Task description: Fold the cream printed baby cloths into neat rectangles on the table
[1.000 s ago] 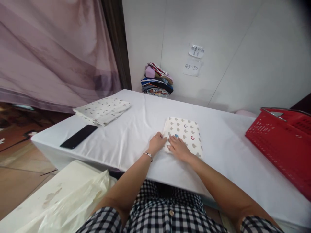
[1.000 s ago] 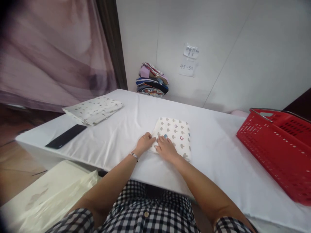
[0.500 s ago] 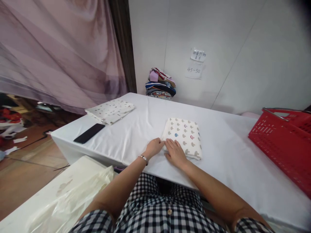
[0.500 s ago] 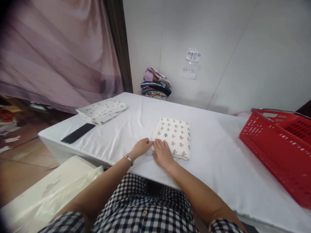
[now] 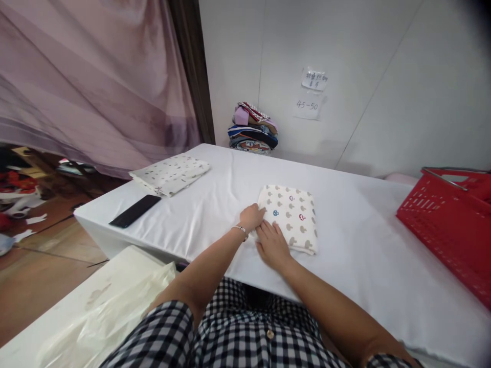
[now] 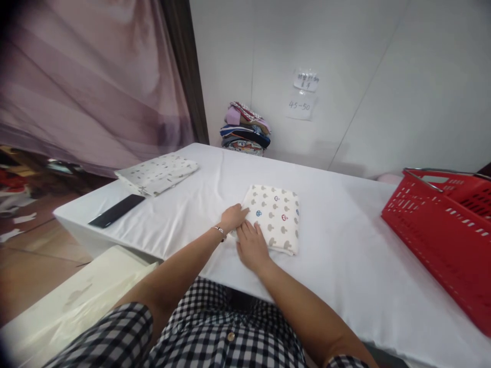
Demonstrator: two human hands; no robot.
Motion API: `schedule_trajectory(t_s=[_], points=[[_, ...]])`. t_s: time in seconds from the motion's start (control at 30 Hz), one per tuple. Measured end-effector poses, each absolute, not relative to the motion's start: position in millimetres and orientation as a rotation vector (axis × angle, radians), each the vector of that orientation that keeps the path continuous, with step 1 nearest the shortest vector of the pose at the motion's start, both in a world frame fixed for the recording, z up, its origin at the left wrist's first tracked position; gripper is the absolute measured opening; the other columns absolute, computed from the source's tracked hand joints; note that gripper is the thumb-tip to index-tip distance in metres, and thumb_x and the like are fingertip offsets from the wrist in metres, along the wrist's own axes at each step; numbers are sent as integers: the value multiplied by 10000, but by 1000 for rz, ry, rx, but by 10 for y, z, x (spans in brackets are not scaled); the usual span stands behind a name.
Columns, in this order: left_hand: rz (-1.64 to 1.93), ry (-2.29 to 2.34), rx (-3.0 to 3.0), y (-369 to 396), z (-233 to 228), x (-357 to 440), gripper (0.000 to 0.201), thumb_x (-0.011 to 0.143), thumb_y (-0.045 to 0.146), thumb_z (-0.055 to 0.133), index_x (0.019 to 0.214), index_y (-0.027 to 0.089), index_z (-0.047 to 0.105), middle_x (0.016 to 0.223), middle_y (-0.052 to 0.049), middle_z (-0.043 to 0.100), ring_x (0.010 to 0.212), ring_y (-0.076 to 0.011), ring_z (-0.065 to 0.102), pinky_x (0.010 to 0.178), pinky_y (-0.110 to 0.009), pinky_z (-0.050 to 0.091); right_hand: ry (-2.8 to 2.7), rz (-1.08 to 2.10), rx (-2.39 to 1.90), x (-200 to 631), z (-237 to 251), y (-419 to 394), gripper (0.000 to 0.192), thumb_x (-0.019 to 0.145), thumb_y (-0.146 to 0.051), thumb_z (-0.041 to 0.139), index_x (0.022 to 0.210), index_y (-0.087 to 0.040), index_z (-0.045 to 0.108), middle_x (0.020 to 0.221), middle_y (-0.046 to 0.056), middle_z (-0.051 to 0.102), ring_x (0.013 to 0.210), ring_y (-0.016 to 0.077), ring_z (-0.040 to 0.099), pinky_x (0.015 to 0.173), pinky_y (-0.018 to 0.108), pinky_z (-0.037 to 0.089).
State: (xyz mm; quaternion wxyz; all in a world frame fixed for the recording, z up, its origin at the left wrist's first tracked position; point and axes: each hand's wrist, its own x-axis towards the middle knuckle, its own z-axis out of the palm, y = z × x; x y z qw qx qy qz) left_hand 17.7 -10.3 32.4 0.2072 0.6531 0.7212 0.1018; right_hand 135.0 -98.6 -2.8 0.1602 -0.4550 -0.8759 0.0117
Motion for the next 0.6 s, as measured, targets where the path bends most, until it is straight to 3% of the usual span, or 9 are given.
schedule_trajectory(t_s=[0.23,0.4,0.6], points=[[219,2007,1792,-32,393,160,421,899,454,361,1086,142,574,1148,-175,639,1087,-269,593,857,-337,426,-2521,78,-1238,1344,-48,-1014,540,901,-283,396,1422,-144,373,1469,114,369,1374,254,268,1144,470,160],[286,2067,1749,182,389,288,523,896,540,356,1162,120,518,1148,-184,635,1083,-282,593,863,-352,432,-2493,69,-1197,1328,-68,-1022,562,878,-240,434,1421,-113,359,1475,117,359,1363,254,280,1137,473,170],[316,2138,1682,310,282,347,435,956,408,267,1161,120,520,1174,-197,618,1112,-274,581,905,-368,411,-2514,124,-1137,1370,-64,-1021,569,873,-223,444,1425,-124,351,1476,103,362,1358,253,287,1140,473,168]])
